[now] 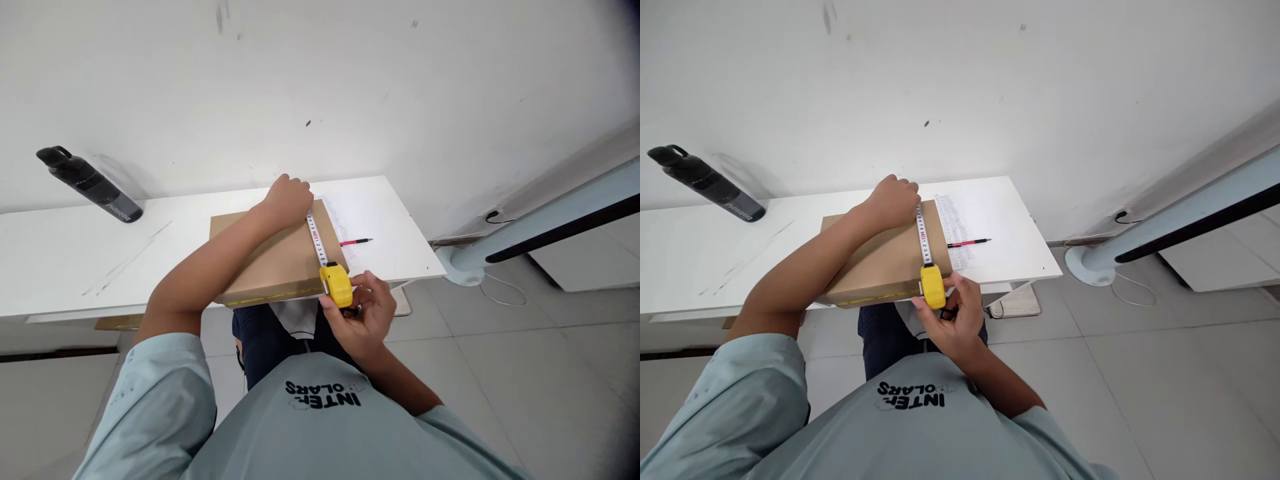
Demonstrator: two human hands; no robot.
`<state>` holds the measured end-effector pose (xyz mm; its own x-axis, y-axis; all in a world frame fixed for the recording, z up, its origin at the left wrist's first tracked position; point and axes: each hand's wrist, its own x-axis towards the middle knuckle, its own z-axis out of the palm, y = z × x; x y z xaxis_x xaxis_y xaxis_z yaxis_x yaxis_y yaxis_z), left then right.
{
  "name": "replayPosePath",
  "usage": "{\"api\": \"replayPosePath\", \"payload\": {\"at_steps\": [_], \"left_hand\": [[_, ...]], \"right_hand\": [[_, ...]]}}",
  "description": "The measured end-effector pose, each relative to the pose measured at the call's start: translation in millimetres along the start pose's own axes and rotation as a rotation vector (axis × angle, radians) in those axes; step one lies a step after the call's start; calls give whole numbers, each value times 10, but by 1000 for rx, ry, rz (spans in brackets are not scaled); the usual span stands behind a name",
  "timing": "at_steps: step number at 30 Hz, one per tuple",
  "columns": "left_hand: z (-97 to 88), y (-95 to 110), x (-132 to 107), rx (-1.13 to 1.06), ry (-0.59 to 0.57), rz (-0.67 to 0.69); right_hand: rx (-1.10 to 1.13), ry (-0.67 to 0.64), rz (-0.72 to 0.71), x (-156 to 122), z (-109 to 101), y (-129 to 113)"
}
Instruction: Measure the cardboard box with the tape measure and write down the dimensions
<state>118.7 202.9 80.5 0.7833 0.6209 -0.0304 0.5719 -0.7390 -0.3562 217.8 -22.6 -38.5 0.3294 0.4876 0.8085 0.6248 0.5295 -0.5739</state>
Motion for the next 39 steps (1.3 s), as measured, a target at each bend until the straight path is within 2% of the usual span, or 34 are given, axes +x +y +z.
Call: {"api": "replayPosePath", "payload": {"at_steps": [4,8,10,14,18,21,25,31,39], "left_hand": [[-99,125,-30,2,-33,-58],[-90,149,-4,-29,-27,-88],[-62,162,10,-32,-7,-92],[42,186,48,-69,46,-98],[154,193,92,-226,88,-115],[170,199,108,-291,101,-121],[117,201,96,-244,64,-105],[110,189,76,-235,66,-106],[127,202,79,-272,68,-128]], "right_hand": [[83,-50,94,-14,65,-7],[28,-91,202,55,86,-9],[-63,-129,165,137,55,-35],[-169,-190,-14,200,-124,-148],[-151,-239,-109,24,-353,-242],[-161,-276,-112,-114,-449,-239],[-169,-208,-51,-168,-420,-189],[-124,-103,-17,-90,-292,-99],[-122,-108,-3,-60,-302,-64]]}}
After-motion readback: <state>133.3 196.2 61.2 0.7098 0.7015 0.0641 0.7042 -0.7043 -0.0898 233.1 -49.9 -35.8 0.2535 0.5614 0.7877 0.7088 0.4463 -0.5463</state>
